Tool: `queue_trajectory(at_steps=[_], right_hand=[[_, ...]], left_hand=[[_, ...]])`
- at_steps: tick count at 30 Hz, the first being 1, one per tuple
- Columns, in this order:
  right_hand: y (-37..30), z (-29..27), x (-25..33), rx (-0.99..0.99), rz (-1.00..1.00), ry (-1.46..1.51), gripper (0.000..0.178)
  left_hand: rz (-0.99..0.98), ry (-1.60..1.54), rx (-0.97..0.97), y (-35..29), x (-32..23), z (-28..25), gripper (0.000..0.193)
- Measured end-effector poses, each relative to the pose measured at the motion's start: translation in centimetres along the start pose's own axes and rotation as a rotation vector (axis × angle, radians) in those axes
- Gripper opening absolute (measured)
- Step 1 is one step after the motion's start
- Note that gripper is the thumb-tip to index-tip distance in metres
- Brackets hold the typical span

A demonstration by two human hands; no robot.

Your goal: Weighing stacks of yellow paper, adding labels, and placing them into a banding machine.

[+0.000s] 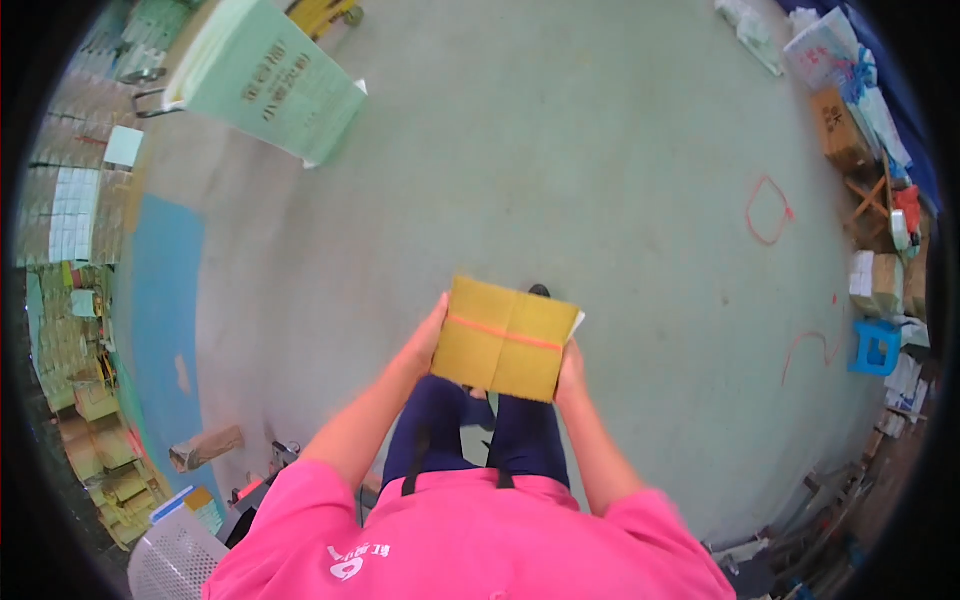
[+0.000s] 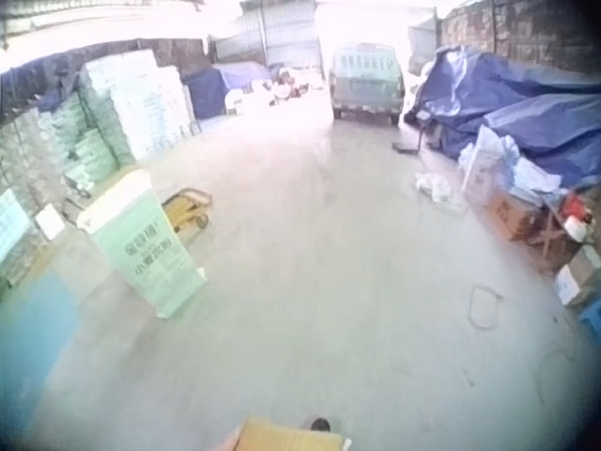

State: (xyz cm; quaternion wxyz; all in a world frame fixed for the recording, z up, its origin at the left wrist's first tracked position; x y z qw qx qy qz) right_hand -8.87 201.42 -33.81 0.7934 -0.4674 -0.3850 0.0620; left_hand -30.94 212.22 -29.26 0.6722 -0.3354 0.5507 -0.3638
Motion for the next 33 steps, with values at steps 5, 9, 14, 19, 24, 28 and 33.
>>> queue_trajectory(at_steps=[5, 9, 14, 19, 24, 28, 33], right_hand=[[11.8, -0.1, -0.5, -0.081, 0.113, -0.168, 0.058], [21.3, 1.3, -2.1, -0.055, 0.267, -0.175, 0.061], [32.2, 1.8, -3.9, -0.097, 0.217, -0.231, 0.062], [41.7, 3.3, -5.3, -0.056, 0.124, -0.212, 0.062], [45.6, 3.7, -8.0, -0.186, 0.086, -0.653, 0.066], [43.5, 1.4, -6.8, -0.203, -0.091, -0.888, 0.057], [34.0, 2.7, -5.3, 0.160, -0.211, -1.398, 0.045]], left_hand=[[-0.037, -0.054, -0.057, 10.1, 0.8, 1.2, 0.068], [-0.099, -0.079, -0.090, 21.0, 2.3, -0.6, 0.072], [-0.099, -0.051, -0.113, 32.7, 3.6, -1.7, 0.072], [0.012, -0.038, -0.047, 42.3, 2.0, -2.8, 0.068], [0.144, 0.270, -0.198, 44.0, 1.6, -2.4, 0.072], [0.285, 0.346, -0.187, 37.4, 2.6, -1.6, 0.074], [-0.067, -0.017, -0.648, 22.7, 9.7, -17.5, 0.069]])
Point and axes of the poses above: each hand's wrist, its own y-axis towards the middle knuckle, its own z-axis out of the palm, x = y × z, the point moved 2 cm from there along y, towards the middle knuckle, and after that the axes turned 11 degrees about -x, right-handed, at the moved point
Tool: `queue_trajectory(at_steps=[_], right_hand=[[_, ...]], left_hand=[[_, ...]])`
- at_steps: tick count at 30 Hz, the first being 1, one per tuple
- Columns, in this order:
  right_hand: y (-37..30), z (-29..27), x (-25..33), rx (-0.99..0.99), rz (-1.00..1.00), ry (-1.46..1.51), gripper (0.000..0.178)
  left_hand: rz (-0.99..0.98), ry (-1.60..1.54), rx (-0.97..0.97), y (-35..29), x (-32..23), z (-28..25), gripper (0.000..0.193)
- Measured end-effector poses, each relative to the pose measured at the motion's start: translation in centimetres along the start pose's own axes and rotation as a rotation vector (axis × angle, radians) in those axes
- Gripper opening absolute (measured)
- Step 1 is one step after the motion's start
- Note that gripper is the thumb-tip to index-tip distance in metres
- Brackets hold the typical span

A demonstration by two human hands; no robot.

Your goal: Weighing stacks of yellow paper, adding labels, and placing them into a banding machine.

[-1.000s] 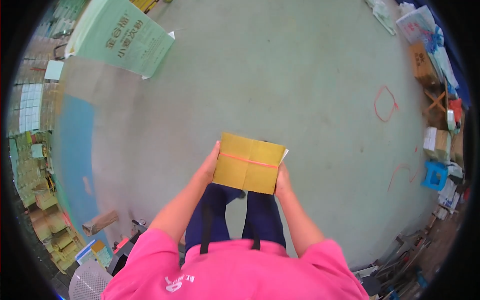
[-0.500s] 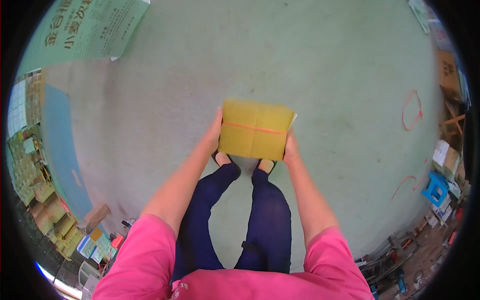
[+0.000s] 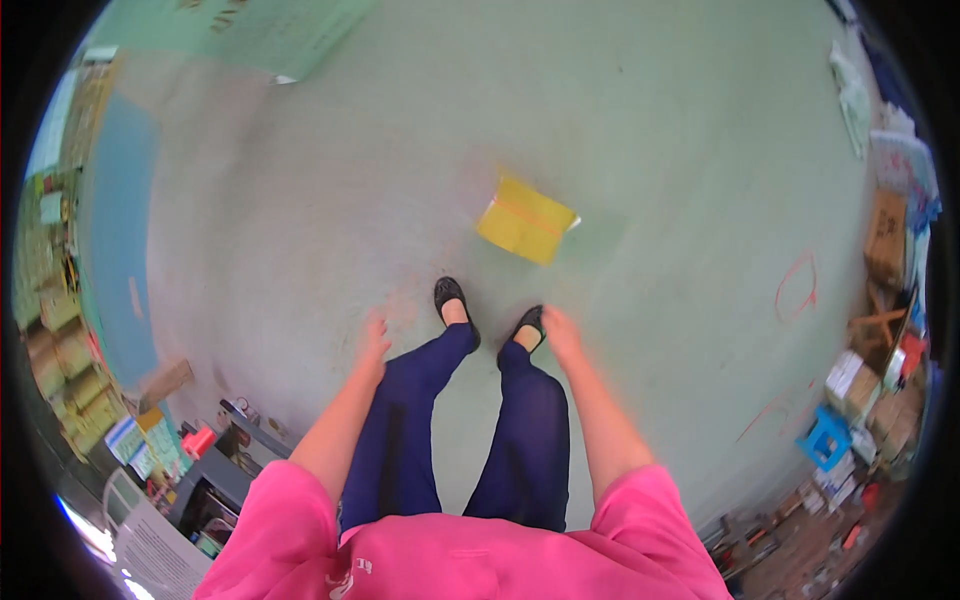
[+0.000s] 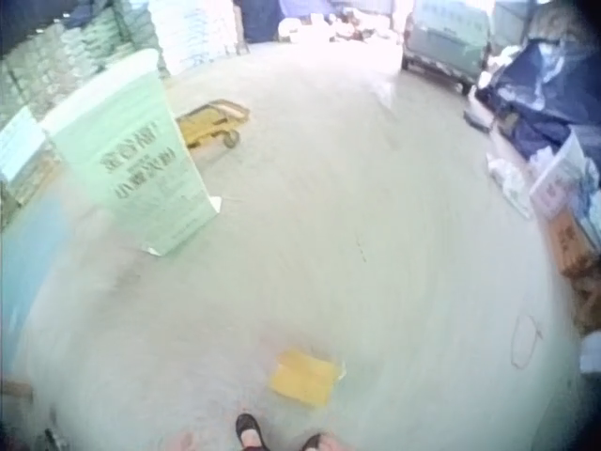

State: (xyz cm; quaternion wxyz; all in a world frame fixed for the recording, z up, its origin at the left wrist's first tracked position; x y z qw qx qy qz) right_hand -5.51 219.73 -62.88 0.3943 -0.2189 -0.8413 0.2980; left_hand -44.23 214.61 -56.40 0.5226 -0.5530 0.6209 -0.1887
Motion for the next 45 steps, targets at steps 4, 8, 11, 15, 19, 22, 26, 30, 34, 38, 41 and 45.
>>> queue_trajectory(at_steps=[4, 8, 11, 15, 19, 22, 26, 30, 34, 38, 41, 45], right_hand=[[-14.3, -1.1, 10.1, 0.326, -0.294, -0.521, 0.039], [-21.7, -3.0, 7.4, 0.210, -0.999, -0.661, 0.037], [-23.9, -2.6, 10.7, 0.868, -1.048, -0.872, 0.036], [-26.3, 2.8, 17.8, 1.200, -1.578, -1.143, 0.034], [-30.8, 7.9, 19.1, 1.353, -1.949, -1.367, 0.031], [-34.7, 13.8, 21.1, 1.370, -2.186, -1.492, 0.030], [-44.2, 24.5, 14.6, 1.396, -2.427, -1.532, 0.028], [-52.8, 33.5, 6.5, 1.416, -2.622, -1.576, 0.027], [-64.0, 43.7, -3.4, 1.477, -1.630, -1.475, 0.027], [-85.7, 42.2, -5.2, 1.677, -0.785, -1.333, 0.033], [-93.0, 45.7, -7.5, 1.770, -0.704, -1.517, 0.038], [-98.0, 52.9, -10.0, 1.832, -0.656, -1.647, 0.039]], left_hand=[[0.193, 0.068, -0.292, -10.9, 5.4, -17.7, 0.068], [-0.239, -0.188, -0.436, -22.5, 20.2, -21.8, 0.058], [-0.389, -0.612, -0.648, -34.1, 26.6, -20.1, 0.054], [-0.487, -0.988, -0.865, -45.6, 36.4, -12.8, 0.048], [-0.775, -1.052, -0.846, -56.6, 42.2, -2.0, 0.041], [-0.761, -0.904, -0.806, -62.5, 46.6, 6.9, 0.040], [-1.107, -1.491, -0.855, -67.2, 49.9, 13.9, 0.040], [-1.139, -1.402, -0.620, -71.9, 57.3, 12.9, 0.042], [-1.167, -1.667, -1.075, -73.5, 65.8, 5.8, 0.043], [-0.864, -1.700, -1.415, -75.6, 71.6, -10.0, 0.048], [-0.811, -1.671, -1.326, -75.3, 74.6, -19.2, 0.050], [-0.750, -1.579, -1.169, -72.6, 79.3, -25.5, 0.052]])
Point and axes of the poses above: each hand's wrist, its own y-axis towards the middle knuckle, its own z-axis out of the palm, x = y × z, the point moved 2 cm from there along y, towards the middle knuckle, and after that the axes turned 11 degrees about -x, right-handed, at the moved point
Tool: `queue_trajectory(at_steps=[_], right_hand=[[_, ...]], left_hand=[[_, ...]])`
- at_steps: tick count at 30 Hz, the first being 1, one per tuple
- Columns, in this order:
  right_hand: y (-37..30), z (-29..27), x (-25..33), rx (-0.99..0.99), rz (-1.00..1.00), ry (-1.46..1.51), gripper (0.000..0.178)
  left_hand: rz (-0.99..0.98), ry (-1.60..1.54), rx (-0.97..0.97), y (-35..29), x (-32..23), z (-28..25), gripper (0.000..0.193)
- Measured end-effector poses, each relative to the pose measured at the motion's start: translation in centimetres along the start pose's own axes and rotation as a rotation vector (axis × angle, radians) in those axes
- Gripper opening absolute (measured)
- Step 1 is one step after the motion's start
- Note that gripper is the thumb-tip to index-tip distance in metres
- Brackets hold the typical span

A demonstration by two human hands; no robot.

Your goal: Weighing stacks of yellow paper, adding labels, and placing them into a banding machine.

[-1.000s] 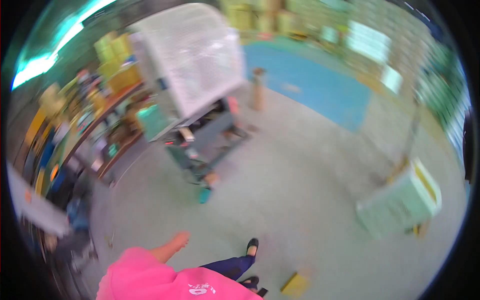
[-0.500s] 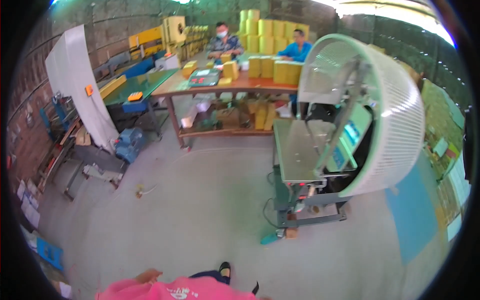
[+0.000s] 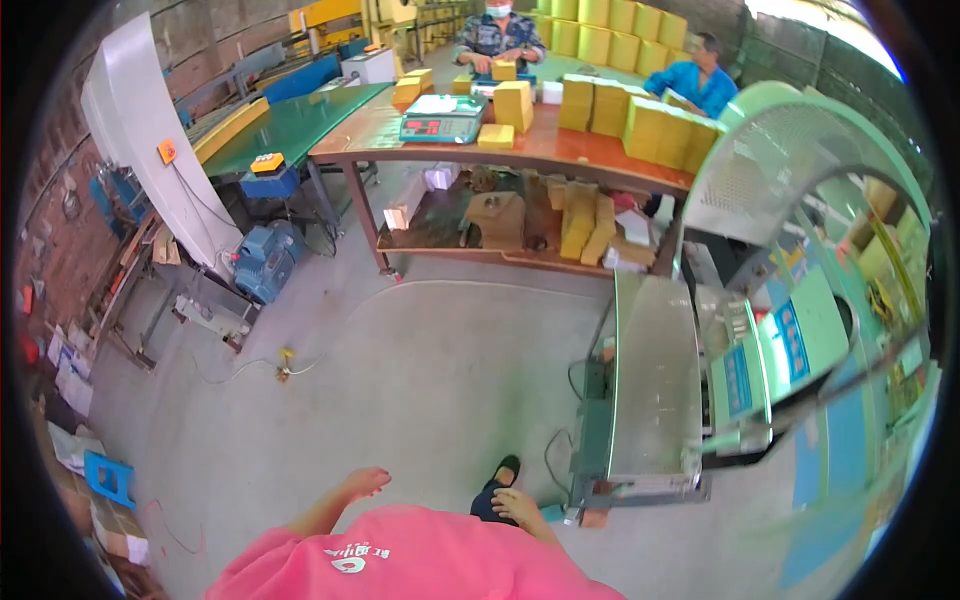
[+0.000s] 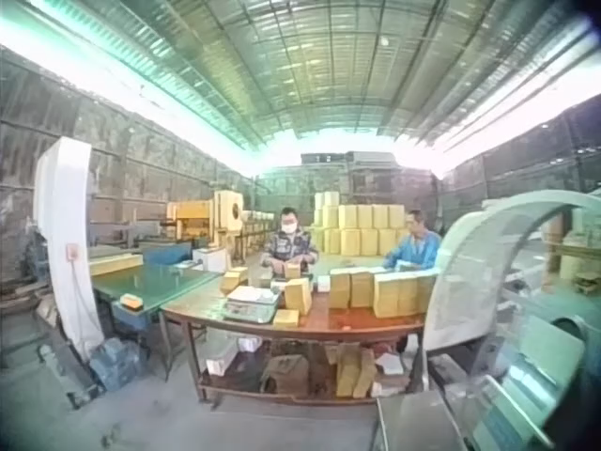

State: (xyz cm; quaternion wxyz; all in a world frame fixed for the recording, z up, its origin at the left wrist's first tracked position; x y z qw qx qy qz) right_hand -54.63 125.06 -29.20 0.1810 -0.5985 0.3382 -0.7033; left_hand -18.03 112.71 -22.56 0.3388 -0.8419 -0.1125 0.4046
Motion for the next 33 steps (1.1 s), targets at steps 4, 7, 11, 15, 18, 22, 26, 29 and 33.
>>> queue_trajectory(at_steps=[4, 7, 11, 15, 18, 22, 26, 29, 33], right_hand=[[9.5, -3.7, 9.9, -0.053, 0.053, -0.192, 0.033], [13.5, -4.7, 21.6, -0.016, -0.117, -0.279, 0.032], [20.2, -4.7, 33.4, 0.054, -0.176, -0.246, 0.037], [27.5, -3.8, 37.6, 0.038, -0.102, -0.197, 0.036], [32.8, -1.4, 43.2, 0.103, -0.029, -0.133, 0.036], [36.5, 0.7, 48.3, 0.098, -0.016, -0.066, 0.035], [41.6, 2.8, 55.9, 0.200, -0.074, 0.004, 0.036], [45.8, 3.2, 60.5, 0.253, -0.176, 0.013, 0.036], [49.7, 3.9, 69.0, 0.346, -0.285, -0.148, 0.036]], left_hand=[[-0.131, 0.052, -0.008, 7.0, -5.0, -1.4, 0.053], [-0.134, -0.195, -0.120, 10.7, -9.2, -2.0, 0.053], [-0.044, -0.245, -0.195, 15.4, -19.4, -5.8, 0.052], [0.202, -0.183, -0.376, 25.2, -31.1, -12.5, 0.048], [0.515, -0.033, -0.638, 31.8, -44.6, -19.5, 0.040], [0.788, -0.032, -0.781, 38.3, -64.4, -26.6, 0.027], [1.222, 0.151, -0.999, 49.6, -76.4, -33.2, 0.025], [0.844, 0.211, -0.824, 55.6, -85.5, -35.2, 0.030], [0.766, 0.484, -1.147, 65.0, -88.3, -37.6, 0.062]])
Point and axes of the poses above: each hand's wrist, its own y-axis towards the middle knuckle, its own z-axis out of the palm, x = y × z, the point moved 2 cm from there along y, towards the middle knuckle, and after that the axes turned 11 degrees about -x, right-handed, at the moved point
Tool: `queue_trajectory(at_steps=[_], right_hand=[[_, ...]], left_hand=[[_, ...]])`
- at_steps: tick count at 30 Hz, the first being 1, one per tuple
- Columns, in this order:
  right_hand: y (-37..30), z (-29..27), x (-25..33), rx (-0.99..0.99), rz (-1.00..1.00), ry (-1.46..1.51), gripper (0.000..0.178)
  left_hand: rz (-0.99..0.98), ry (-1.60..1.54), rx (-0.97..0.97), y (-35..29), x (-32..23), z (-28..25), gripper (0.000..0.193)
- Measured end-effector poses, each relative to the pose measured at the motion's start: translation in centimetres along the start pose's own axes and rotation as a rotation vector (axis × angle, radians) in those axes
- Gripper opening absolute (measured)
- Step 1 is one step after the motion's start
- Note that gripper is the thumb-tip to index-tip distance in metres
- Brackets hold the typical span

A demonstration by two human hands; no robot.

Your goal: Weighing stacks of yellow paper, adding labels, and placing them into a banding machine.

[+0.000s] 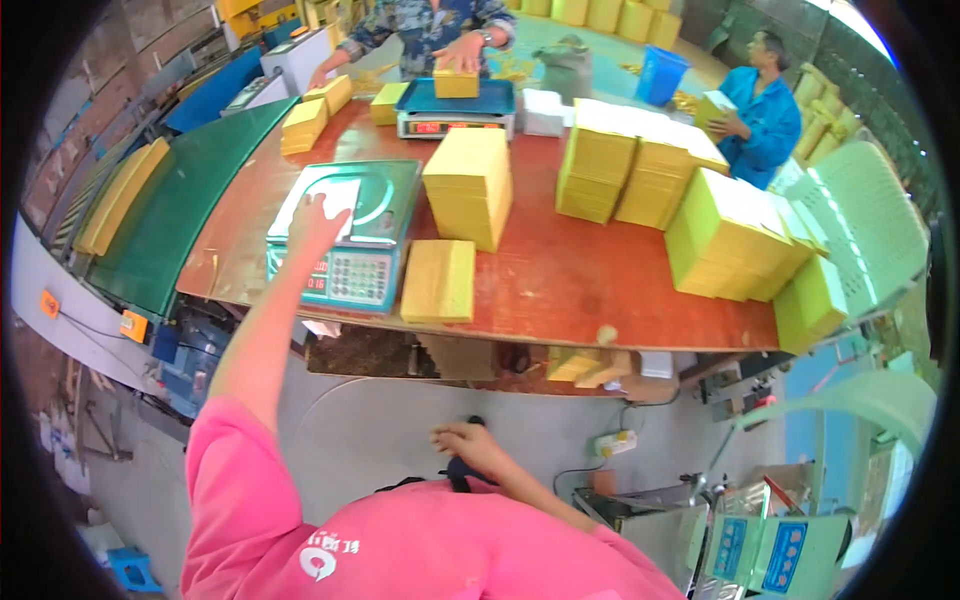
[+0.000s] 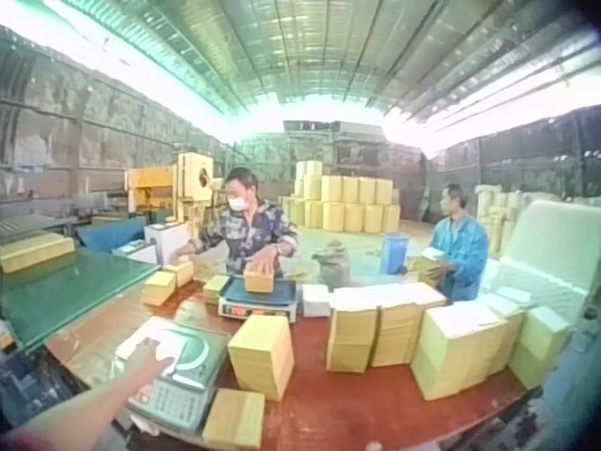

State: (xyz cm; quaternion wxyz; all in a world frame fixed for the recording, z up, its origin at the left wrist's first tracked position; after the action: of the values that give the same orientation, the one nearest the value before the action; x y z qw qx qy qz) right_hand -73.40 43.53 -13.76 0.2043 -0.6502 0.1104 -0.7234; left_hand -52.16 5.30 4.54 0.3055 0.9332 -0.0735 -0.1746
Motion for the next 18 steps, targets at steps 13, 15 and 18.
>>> queue_trajectory(at_steps=[13, 15, 18], right_hand=[[10.0, -4.5, 17.5, 0.107, -0.194, -0.064, 0.033], [10.4, -3.4, 20.2, 0.111, -0.145, -0.002, 0.032], [12.7, -2.4, 22.8, 0.119, -0.204, 0.031, 0.030]], left_hand=[[-0.054, 0.212, 0.217, 1.5, -2.9, 1.0, 0.046], [-0.097, 0.037, 0.251, 2.0, -1.4, 0.7, 0.049], [-0.131, -0.077, 0.324, 2.5, -0.1, 0.3, 0.051]])
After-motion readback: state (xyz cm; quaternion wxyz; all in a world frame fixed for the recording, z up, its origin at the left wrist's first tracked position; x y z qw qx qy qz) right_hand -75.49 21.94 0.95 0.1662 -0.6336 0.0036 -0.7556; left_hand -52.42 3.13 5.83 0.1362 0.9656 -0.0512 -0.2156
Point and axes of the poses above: each hand's wrist, its own y-axis towards the middle knuckle, its own z-axis out of the palm, x = y × z, the point moved 2 cm from there along y, towards the middle knuckle, and after that the axes turned 11 degrees about -x, right-handed, at the moved point
